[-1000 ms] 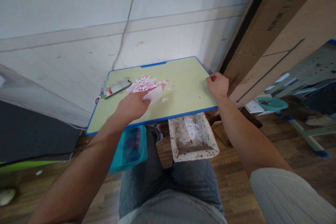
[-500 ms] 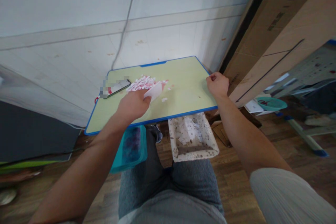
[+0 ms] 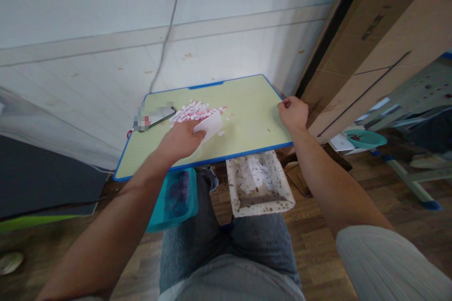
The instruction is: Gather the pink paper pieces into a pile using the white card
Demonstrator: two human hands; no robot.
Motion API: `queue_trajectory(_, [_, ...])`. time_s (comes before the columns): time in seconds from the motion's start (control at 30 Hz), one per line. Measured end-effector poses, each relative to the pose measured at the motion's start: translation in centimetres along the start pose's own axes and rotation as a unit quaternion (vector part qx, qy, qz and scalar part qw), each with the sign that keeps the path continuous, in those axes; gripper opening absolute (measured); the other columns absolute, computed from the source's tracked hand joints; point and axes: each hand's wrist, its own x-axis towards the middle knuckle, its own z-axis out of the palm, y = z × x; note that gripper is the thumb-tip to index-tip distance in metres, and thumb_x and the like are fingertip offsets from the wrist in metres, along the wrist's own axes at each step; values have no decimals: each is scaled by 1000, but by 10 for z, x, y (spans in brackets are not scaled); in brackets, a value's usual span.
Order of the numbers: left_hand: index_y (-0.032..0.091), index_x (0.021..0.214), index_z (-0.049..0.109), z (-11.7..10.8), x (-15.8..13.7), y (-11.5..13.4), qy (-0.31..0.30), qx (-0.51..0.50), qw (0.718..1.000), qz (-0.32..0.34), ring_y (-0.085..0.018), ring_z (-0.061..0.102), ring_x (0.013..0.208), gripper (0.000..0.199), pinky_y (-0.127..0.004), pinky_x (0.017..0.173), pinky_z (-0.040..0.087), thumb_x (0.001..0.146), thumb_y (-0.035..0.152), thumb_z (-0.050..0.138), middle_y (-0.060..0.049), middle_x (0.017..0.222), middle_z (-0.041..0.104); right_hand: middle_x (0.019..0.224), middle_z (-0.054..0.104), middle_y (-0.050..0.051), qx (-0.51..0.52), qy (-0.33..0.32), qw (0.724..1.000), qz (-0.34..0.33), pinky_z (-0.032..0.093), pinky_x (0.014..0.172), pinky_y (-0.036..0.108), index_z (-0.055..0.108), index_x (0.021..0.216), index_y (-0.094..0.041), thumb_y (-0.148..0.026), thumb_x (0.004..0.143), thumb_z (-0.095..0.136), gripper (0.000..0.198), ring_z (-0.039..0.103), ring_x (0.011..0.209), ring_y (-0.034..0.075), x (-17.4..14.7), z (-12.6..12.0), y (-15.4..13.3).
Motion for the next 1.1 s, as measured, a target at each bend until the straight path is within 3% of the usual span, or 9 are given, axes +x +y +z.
queue_trajectory(0.2, [22, 120, 72, 0, 0, -1, 9, 26, 999, -24, -29, 68, 103, 46, -35, 87, 52, 92, 46, 44, -12, 113, 75, 89, 75, 12, -4, -2, 1000, 2, 53, 80, 41, 74, 95, -19, -31, 85, 56, 24, 68, 85, 29, -1, -2, -3])
queue_trajectory(0.37, [20, 107, 75, -1, -2, -2, -21, -8, 999, 25, -26, 69, 93, 43, -31, 79, 51, 91, 48, 46, -10, 102, 76, 88, 75, 12, -6, -1, 1000, 5, 53, 80, 42, 74, 93, -19, -32, 84, 57, 23, 68, 83, 29, 1, 0, 0])
queue_trajectory(0.57, [20, 118, 73, 2, 3, -3, 13, 15, 1000, -7, -30, 68, 100, 47, -35, 84, 50, 92, 46, 44, -13, 111, 75, 89, 75, 12, 4, -2, 1000, 2, 52, 82, 43, 74, 94, -18, -31, 85, 57, 23, 68, 85, 29, 0, 0, 1])
queue_trajectory(0.87, [18, 113, 75, 5, 3, -6, -15, -65, 997, 40, -25, 66, 85, 44, -31, 73, 46, 89, 46, 50, -9, 97, 75, 87, 75, 11, 2, -1, 1000, 2, 53, 81, 42, 74, 93, -19, -32, 84, 58, 22, 68, 83, 29, 2, 2, 2])
queue_trajectory(1.1, [17, 111, 76, 6, 3, -9, 34, -75, 996, 29, -26, 65, 87, 46, -32, 74, 46, 90, 47, 50, -10, 99, 75, 87, 75, 11, 4, 4, 1000, 1, 53, 79, 41, 74, 93, -19, -31, 84, 58, 22, 68, 83, 28, 0, 1, 2])
